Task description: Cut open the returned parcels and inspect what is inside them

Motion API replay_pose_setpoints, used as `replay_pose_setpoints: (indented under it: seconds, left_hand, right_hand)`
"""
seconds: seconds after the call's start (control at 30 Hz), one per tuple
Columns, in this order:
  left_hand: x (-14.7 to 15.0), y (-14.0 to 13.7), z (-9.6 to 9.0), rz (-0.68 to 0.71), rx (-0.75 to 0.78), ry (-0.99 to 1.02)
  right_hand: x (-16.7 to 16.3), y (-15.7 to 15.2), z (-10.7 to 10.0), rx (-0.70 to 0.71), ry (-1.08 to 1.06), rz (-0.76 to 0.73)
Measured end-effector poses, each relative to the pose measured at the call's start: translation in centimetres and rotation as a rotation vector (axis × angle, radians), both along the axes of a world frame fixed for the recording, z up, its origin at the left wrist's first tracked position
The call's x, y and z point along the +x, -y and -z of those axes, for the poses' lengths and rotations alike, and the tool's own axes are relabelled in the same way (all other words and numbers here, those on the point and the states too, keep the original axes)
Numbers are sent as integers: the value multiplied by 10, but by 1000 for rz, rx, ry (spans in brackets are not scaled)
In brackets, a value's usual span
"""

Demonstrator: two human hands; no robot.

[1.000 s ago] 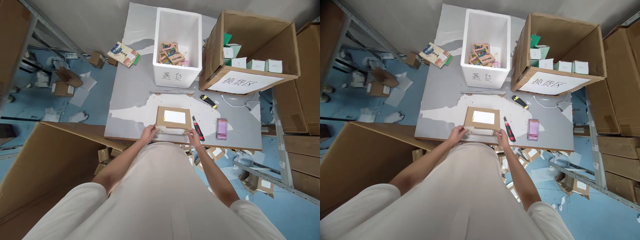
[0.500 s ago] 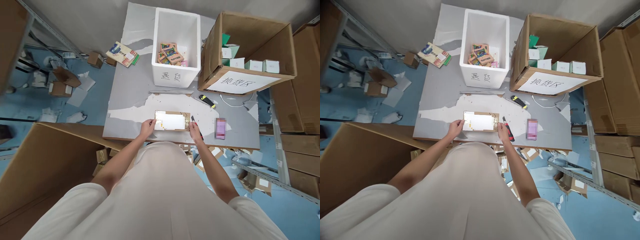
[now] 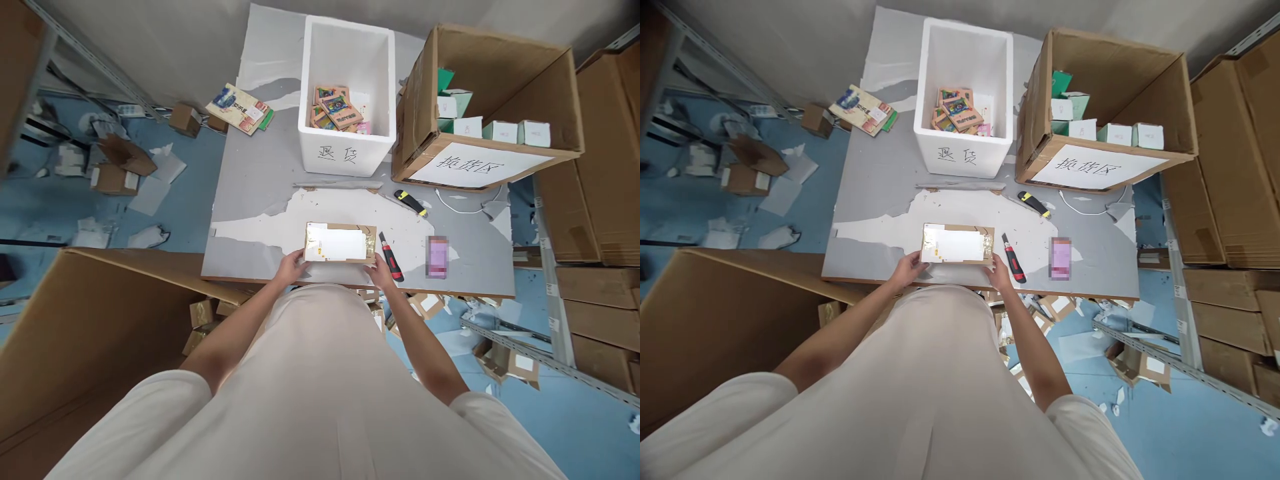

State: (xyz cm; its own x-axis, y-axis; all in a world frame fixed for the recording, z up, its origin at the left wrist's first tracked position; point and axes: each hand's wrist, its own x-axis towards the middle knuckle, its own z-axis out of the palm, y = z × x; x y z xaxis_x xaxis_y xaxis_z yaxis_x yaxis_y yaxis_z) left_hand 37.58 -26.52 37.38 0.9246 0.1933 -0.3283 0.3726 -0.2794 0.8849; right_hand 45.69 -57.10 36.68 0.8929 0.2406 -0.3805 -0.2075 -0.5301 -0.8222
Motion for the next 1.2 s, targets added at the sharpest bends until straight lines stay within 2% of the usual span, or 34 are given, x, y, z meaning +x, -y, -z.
replay_pose_setpoints:
  seconds: [0.1, 0.17, 0.27, 0.4, 0.5, 0.67, 0.8, 1.0, 1.2]
  left_hand:
    - [1, 1, -3, -38, -102, 32]
    - [3, 0, -11, -41, -75, 36]
    - [9, -1, -30, -37, 97, 23]
    - [24, 5, -47, -57, 302, -27]
    - [38, 10, -45, -55, 365, -57]
    - [54, 9, -35, -40, 437, -84]
    - [49, 4, -28, -38, 365, -92]
    - [15, 2, -7, -81, 95, -85]
    - [-7, 13, 5, 5, -22, -73]
  right_hand:
    - [3, -7, -6, 60, -68, 49]
    - [6, -9, -14, 65, -59, 44]
    - [13, -7, -29, -4, 13, 11]
    - [23, -6, -42, -204, 88, -19]
    - [30, -9, -42, -296, 69, -33]
    - [39, -10, -34, -261, 26, -26]
    - [38, -3, -26, -203, 17, -34]
    - [13, 16, -8, 62, -46, 39]
    - [-7, 14, -3, 54, -96, -35]
